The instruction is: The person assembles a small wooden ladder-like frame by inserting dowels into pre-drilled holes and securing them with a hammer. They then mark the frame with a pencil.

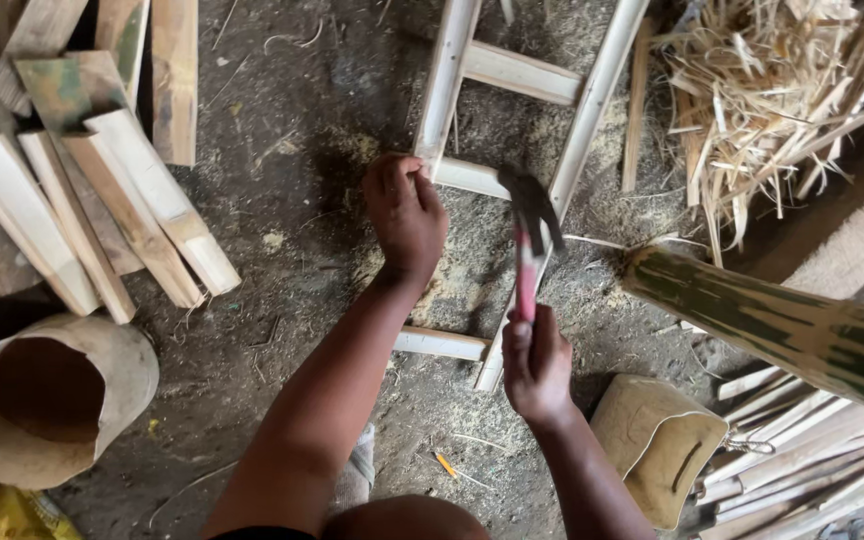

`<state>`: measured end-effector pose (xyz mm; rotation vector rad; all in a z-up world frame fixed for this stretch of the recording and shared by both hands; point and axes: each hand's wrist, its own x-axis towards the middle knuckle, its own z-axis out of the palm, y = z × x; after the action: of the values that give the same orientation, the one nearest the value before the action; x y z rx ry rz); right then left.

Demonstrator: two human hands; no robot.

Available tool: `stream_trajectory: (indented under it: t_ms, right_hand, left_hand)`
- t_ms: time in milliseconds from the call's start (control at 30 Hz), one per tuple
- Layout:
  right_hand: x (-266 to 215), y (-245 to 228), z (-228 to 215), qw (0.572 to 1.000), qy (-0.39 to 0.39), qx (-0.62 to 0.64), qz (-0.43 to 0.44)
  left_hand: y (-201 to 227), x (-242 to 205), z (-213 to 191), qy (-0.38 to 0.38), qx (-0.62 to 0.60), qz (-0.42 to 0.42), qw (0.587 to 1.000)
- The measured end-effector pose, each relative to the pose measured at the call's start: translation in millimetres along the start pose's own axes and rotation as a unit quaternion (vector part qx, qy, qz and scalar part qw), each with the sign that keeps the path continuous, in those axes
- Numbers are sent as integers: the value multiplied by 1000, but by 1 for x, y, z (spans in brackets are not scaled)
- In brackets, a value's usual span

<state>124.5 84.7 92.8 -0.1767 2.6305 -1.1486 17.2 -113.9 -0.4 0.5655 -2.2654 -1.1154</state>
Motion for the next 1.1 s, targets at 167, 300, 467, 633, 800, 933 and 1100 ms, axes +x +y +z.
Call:
stream_trajectory:
  t_ms: [167, 300, 467, 633, 800, 933, 1100]
  right_hand:
    - [18, -45, 8, 996, -4, 24, -87]
    - [22, -65, 12, 997, -34, 11, -65]
    - [33, -59, 18, 997, -63, -38, 19]
    - [21, -56, 13, 998, -53, -21, -33]
    - [25, -30, 17, 992, -83, -92, 28]
    - [-6, -4, 5, 990, -78, -107, 41]
    - [-16, 10, -14, 965, 19, -259, -48]
  left_hand:
    - [-1, -2, 3, 22, -5, 23, 999]
    - [1, -6, -2, 14, 9, 15, 1000]
    - [6, 2, -4, 14, 1, 32, 999]
    - [6, -3, -6, 4, 1, 21, 1000]
    - [6, -2, -3, 1, -26, 24, 999]
    - [1, -6, -18, -71, -48, 1, 996]
    - [-9, -17, -20, -84, -26, -30, 996]
